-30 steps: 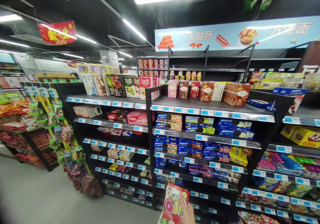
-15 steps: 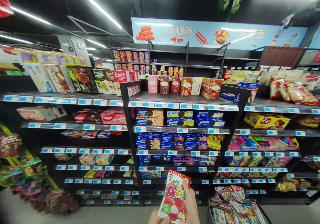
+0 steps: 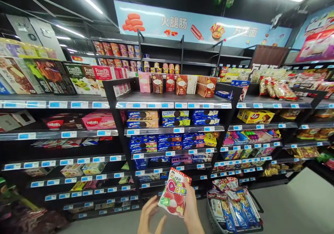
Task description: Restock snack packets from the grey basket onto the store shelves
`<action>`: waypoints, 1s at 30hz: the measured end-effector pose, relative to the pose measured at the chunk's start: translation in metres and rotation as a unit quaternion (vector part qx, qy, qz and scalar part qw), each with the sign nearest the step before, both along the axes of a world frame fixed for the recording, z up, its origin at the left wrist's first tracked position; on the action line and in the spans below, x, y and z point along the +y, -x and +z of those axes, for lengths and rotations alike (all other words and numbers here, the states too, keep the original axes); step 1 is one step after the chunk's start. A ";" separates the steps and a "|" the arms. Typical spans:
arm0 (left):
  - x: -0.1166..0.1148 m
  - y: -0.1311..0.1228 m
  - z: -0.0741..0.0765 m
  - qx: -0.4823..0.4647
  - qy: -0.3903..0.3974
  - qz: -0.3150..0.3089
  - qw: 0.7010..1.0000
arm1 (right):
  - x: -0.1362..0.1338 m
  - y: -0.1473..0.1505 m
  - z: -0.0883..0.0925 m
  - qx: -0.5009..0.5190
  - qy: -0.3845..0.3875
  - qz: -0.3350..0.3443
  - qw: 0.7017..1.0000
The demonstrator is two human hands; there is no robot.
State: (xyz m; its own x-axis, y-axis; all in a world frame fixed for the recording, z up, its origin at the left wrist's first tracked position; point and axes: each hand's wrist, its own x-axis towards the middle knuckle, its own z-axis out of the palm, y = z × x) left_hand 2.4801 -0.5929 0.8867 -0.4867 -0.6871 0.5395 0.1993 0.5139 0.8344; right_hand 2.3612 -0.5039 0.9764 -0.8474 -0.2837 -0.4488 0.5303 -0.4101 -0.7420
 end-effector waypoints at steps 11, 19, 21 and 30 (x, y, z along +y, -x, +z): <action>-0.001 0.007 0.043 -0.062 0.322 -0.041 0.944 | 0.002 -0.026 0.012 0.019 0.142 0.183 0.973; 0.043 0.042 0.076 0.056 -0.468 -0.253 0.845 | 0.019 -0.003 0.033 0.091 0.029 0.080 0.992; 0.056 0.050 0.077 0.042 -0.503 -0.260 0.823 | 0.027 0.006 0.038 0.097 0.023 0.044 0.994; 0.077 0.039 0.063 -0.094 -0.382 -0.265 0.881 | 0.070 0.020 0.037 0.150 0.040 0.010 0.988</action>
